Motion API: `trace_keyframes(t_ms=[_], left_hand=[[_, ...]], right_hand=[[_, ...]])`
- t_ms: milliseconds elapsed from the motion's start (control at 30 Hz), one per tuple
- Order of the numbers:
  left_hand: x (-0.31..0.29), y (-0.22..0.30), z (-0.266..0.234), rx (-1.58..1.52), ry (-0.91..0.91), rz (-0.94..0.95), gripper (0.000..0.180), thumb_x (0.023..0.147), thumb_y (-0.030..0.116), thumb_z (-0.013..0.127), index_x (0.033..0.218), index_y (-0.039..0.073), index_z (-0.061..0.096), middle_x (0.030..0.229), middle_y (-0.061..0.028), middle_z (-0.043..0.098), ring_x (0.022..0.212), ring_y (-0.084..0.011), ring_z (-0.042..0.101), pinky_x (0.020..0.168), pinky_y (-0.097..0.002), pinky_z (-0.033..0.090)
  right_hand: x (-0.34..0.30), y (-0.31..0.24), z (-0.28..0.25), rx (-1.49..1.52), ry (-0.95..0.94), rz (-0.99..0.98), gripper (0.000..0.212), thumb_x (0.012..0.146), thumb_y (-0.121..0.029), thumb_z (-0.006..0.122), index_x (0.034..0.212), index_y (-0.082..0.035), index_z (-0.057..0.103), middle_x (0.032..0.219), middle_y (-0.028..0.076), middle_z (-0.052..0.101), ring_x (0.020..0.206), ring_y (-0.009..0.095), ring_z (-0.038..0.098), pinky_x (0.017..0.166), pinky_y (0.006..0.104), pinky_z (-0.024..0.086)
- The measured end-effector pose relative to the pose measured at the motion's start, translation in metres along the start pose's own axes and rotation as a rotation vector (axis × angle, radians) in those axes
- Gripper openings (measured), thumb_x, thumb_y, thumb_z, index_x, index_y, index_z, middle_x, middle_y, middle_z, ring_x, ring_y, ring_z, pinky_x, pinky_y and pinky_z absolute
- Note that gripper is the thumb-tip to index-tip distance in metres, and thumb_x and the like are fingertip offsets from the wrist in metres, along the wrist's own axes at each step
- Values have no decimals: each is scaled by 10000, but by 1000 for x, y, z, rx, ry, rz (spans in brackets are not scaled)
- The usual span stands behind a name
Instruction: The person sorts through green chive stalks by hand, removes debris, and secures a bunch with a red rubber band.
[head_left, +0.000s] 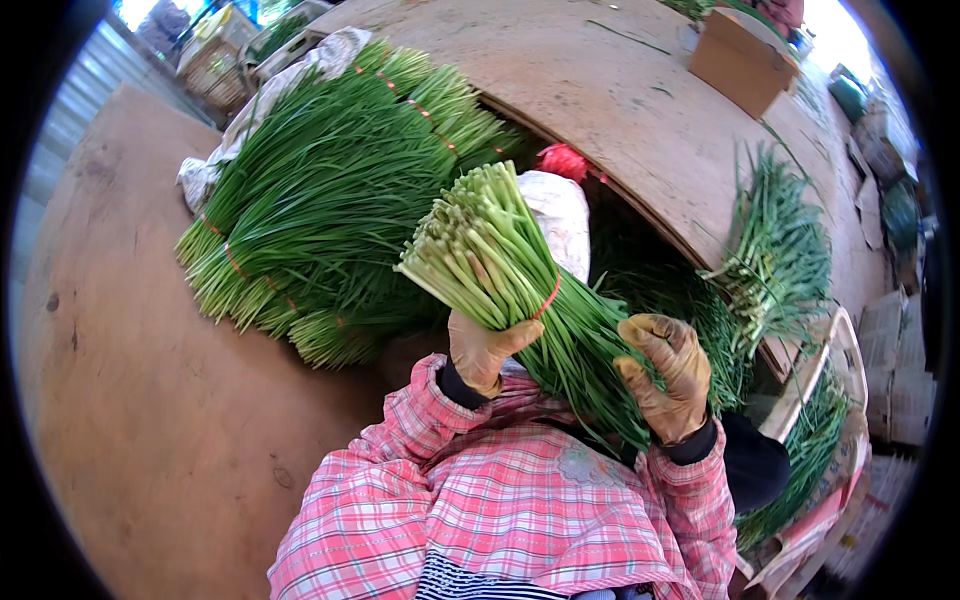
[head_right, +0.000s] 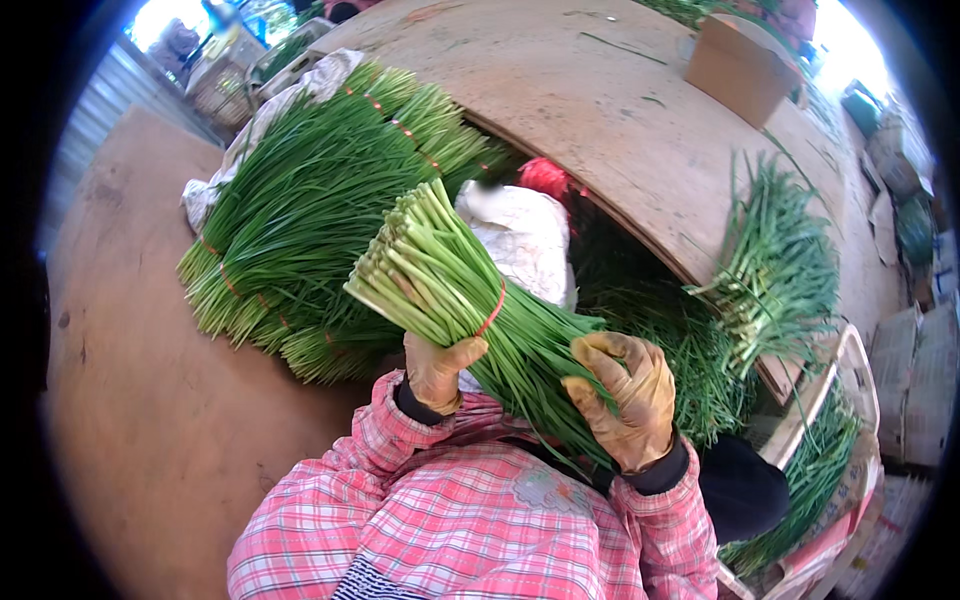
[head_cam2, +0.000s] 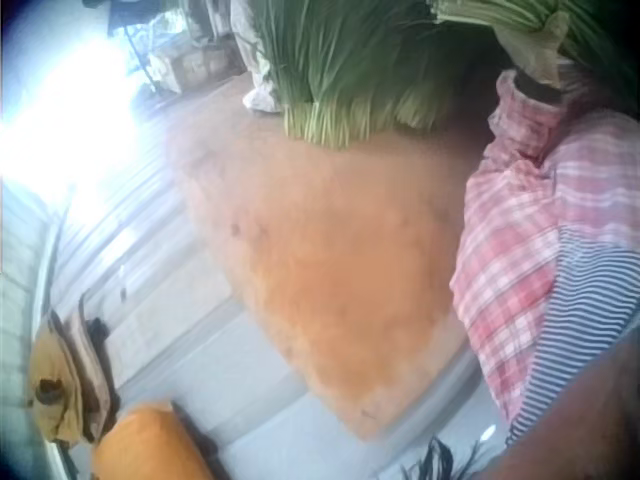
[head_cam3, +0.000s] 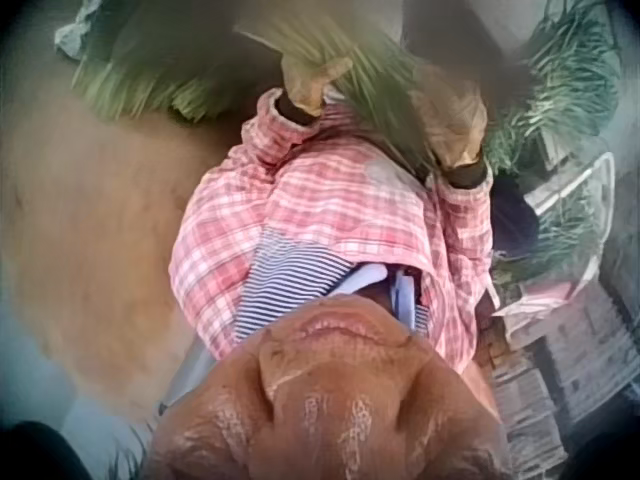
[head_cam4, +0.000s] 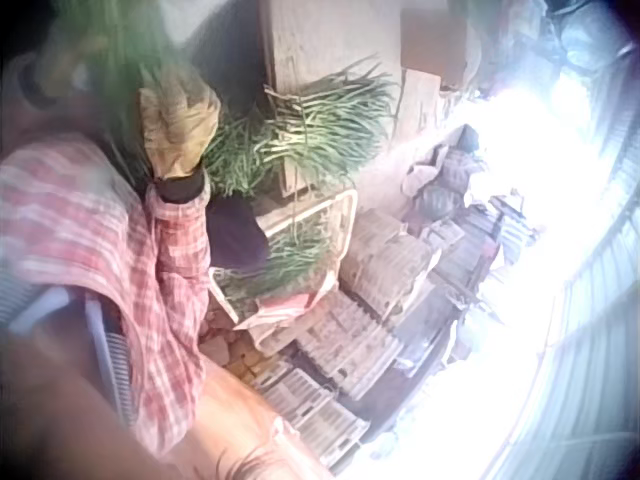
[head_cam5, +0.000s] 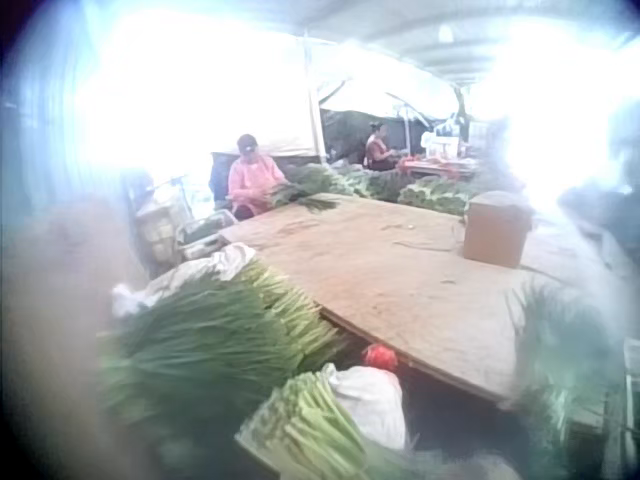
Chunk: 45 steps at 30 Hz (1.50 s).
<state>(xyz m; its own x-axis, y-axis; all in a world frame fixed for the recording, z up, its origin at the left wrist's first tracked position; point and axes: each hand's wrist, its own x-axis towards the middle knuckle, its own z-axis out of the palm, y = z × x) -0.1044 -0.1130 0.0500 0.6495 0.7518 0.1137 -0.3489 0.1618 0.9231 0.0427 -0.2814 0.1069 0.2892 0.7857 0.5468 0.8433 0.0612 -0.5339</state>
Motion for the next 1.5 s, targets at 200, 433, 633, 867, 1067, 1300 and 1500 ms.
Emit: trace_keyframes(t_ms=[200, 433, 633, 867, 1067, 1300, 1500], left_hand=[[-5, 18, 47, 224, -142, 49, 680, 624, 98, 795, 1218, 33, 469, 1206, -70, 521, 1043, -167, 530, 899, -300, 429], [-5, 28, 78, -49, -230, 39, 670, 676, -55, 712, 1234, 36, 351, 1190, -80, 518, 1052, -178, 535, 906, -309, 446], [-1, 17, 93, -705, -290, -225, 698, 683, -34, 720, 1239, 47, 307, 1217, -83, 500, 1085, -183, 524, 920, -312, 443], [10, 12, 106, -762, -325, -476, 763, 665, -60, 723, 1281, 33, 281, 1286, -110, 462, 1139, -197, 496, 958, -338, 419], [6, -5, 106, -119, -407, -131, 764, 658, -104, 693, 1286, 30, 279, 1300, -122, 453, 1167, -221, 483, 961, -351, 417], [12, 1, 110, 79, -353, -125, 601, 654, -89, 708, 1184, -7, 437, 1160, -93, 552, 978, -182, 585, 850, -307, 483], [13, -2, 120, 168, -360, -140, 649, 663, -46, 727, 1199, 35, 370, 1154, -61, 539, 1030, -168, 548, 878, -303, 466]], right_hand=[[49, -49, -4, -107, 168, -132, 378, 678, -202, 716, 1029, -117, 601, 803, 64, 578, 656, 253, 553, 531, 373, 427], [35, -54, -1, -443, 321, -21, 377, 678, -189, 684, 1029, -107, 573, 839, 56, 550, 722, 247, 552, 570, 374, 436], [38, -54, -26, -486, 122, 185, 188, 681, -165, 643, 825, -68, 571, 662, 84, 542, 551, 289, 544, 473, 393, 409], [40, -20, -53, -482, 259, -33, 127, 647, -10, 585, 721, -74, 504, 590, 72, 512, 502, 261, 534, 458, 347, 436], [13, 9, -76, -488, 675, 266, 127, 697, -20, 661, 798, -66, 601, 670, 83, 596, 575, 249, 597, 536, 306, 475], [-9, 4, -60, -370, 322, 199, 157, 719, -154, 670, 858, -105, 613, 715, 78, 581, 561, 253, 583, 485, 360, 451], [23, -9, -47, -465, 314, 176, 243, 722, -241, 669, 889, -72, 617, 704, 79, 570, 552, 271, 566, 475, 377, 428]])
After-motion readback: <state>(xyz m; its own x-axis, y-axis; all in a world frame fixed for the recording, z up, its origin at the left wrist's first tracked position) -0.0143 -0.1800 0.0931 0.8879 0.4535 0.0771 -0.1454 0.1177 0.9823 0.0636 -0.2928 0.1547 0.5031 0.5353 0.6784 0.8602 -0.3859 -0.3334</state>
